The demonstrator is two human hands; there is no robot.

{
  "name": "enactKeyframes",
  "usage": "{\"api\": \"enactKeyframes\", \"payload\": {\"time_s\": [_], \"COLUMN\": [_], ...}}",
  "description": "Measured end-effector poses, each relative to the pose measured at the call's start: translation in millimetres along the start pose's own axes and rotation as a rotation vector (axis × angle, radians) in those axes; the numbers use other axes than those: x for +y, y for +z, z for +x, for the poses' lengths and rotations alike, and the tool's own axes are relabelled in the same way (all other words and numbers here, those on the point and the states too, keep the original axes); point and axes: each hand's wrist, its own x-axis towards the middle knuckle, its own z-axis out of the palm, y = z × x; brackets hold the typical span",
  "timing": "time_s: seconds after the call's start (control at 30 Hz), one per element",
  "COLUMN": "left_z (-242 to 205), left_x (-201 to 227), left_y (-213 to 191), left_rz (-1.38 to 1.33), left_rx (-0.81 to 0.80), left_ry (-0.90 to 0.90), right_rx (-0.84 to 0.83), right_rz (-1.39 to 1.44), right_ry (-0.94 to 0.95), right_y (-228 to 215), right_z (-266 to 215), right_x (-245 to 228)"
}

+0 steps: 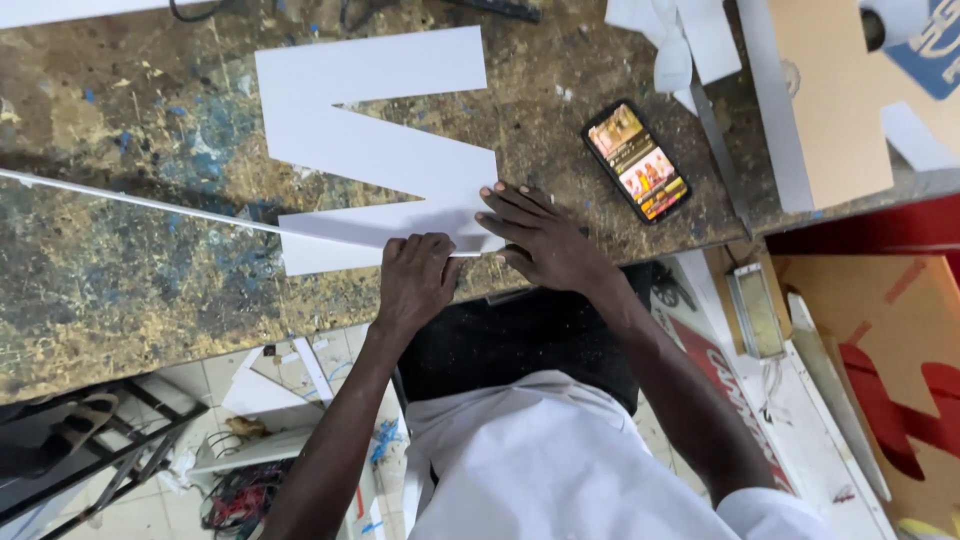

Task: The person assembles a large white letter 'N' on a workbench. They apply glue to the edges of the letter pieces and press them together. They then use a staple gun to secure the joints of the letter.

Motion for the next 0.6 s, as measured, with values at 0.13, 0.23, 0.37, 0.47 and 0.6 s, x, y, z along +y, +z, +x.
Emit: {"api": "enactKeyframes", "payload": {"time_s": [0.13,0.23,0.37,0.47,0.6], "left_z": [-14.3,-17.0,-5.1,4.0,1.4], "left_x": [10.9,9.8,4.2,6.2,8.2], "left_y": [0.2,8.3,22.6,20.9,21.4], "left_rz": [-0.026,-0.028,0.034,0.058,0.074], "left_rx": [-0.019,-0.029,0.047,0.061,0.016], "left_ry": [-0.006,-0.029,0.006,0.003,-0.051], "right_rx": [-0.021,0.025,0.417,0.591,0.409], "right_rz": [-0.101,0.078,-0.256,-0.467,-0.494], "right_ry": [0.008,0.126,0.482,0.621,0.874], "right_y": [-3.2,8.9,-24.9,-73.7,-78.2], "right_z": [-14.3,-27.8,-21.7,-7.6,-8.9], "right_x": [-17.8,7.4,99.3,166.0,232.5]}}
